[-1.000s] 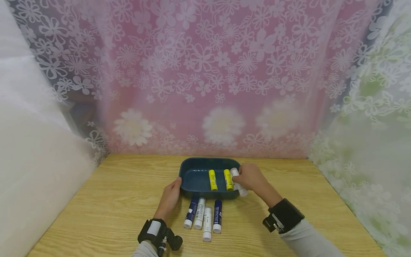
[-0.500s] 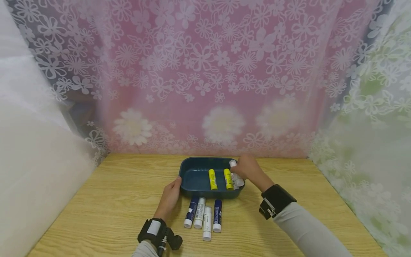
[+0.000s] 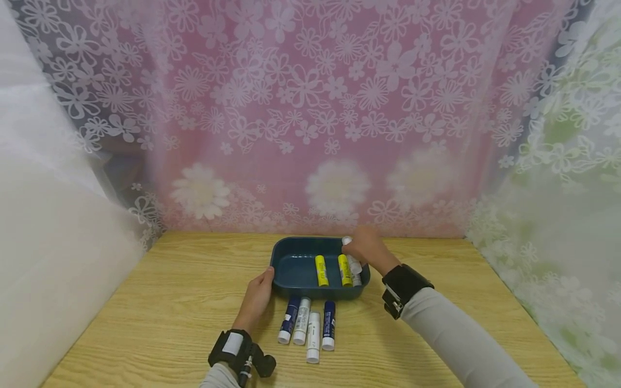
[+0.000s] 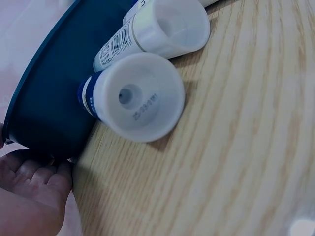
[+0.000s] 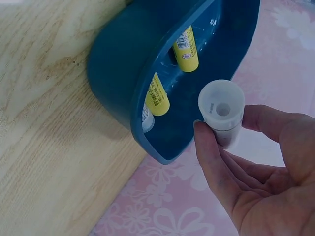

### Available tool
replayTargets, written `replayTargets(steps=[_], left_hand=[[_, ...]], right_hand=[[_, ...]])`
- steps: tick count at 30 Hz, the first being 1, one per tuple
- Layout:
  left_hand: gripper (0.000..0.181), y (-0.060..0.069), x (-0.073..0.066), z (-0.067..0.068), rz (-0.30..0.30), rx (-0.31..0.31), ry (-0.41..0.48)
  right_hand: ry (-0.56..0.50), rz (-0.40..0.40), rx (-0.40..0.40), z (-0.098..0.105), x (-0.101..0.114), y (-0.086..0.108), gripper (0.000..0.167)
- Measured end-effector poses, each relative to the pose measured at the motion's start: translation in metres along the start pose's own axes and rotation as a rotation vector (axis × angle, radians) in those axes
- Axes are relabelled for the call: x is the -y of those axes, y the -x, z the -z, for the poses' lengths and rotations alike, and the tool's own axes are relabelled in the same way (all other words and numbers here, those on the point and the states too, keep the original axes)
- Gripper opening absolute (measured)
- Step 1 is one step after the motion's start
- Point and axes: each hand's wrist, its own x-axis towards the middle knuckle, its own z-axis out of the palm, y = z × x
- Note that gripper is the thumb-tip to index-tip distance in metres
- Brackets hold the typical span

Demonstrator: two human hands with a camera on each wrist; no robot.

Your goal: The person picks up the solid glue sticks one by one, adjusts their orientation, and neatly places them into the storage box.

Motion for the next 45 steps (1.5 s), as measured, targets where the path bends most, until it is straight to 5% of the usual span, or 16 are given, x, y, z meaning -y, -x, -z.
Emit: replayTargets(steps=[16,29,37,45], left_hand=[[0.065,0.002,-0.003,0.001,0.013,0.002,0.005],[0.064,0.001,-0.002,0.000,0.018,0.002,0.026],[0.065,0.000,-0.001,0.000,0.027,0.004,0.019],[0.066,0.000,0.000,-0.001,0.022,0.009,0.025]], right_hand=[[0.008,0.044,-0.034,-0.003,0.015,-0.015,0.019],[-0.030,0.142,-0.159,-0.022,0.016,-0.020,0.044],[0.032,0.070,-0.175,-0.036,0.018,-0.026,0.032],[0.150,0.090,-0.161,-0.042,0.019,-0.025,0.028]])
